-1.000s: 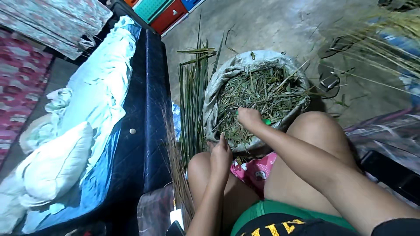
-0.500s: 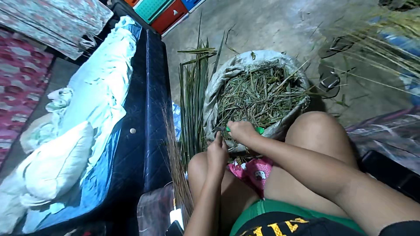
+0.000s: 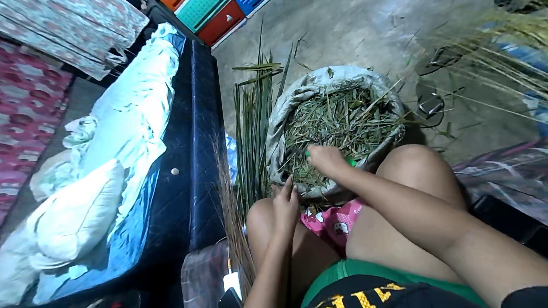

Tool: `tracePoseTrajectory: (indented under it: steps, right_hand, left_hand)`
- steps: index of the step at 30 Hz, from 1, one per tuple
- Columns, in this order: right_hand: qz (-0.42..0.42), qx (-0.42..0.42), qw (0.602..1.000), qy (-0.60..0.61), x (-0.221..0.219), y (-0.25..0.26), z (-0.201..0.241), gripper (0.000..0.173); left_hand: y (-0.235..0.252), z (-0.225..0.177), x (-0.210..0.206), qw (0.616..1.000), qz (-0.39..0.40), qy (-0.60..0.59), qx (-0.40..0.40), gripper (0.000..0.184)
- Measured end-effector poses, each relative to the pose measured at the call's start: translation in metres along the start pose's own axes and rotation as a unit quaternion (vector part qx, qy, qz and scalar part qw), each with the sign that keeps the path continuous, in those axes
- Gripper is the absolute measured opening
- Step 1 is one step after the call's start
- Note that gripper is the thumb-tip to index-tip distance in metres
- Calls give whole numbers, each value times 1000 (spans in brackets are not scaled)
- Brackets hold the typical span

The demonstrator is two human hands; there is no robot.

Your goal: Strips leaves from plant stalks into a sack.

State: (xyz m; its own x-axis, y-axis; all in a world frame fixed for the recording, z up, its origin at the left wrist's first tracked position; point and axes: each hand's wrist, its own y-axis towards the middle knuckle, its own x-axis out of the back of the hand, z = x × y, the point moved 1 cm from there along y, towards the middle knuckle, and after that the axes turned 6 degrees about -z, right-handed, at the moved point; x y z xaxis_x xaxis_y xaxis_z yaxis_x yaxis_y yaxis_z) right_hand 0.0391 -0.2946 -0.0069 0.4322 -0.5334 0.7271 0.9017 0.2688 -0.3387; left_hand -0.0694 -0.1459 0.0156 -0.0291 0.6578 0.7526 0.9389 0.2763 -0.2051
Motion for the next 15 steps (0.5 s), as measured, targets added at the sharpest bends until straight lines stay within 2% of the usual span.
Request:
tracePoseTrajectory:
  steps: [3,8,10,15]
  right_hand:
    - [-44,-2,999,-10,6,9,-9,32]
    - [67,113,991,-22,-9,-31,20,36]
    - [61,97,993,-28,-7,-28,20,35]
    - [-42,1,999,-30,5,10,-9,32]
  left_hand:
    - [-3,6,0,992,22,-123,28,38]
    - [3,8,3,959,56,-269,71,36]
    - [2,6,4,948,64,-300,88,37]
    - [-5,9,5,929,97,-345,96,40]
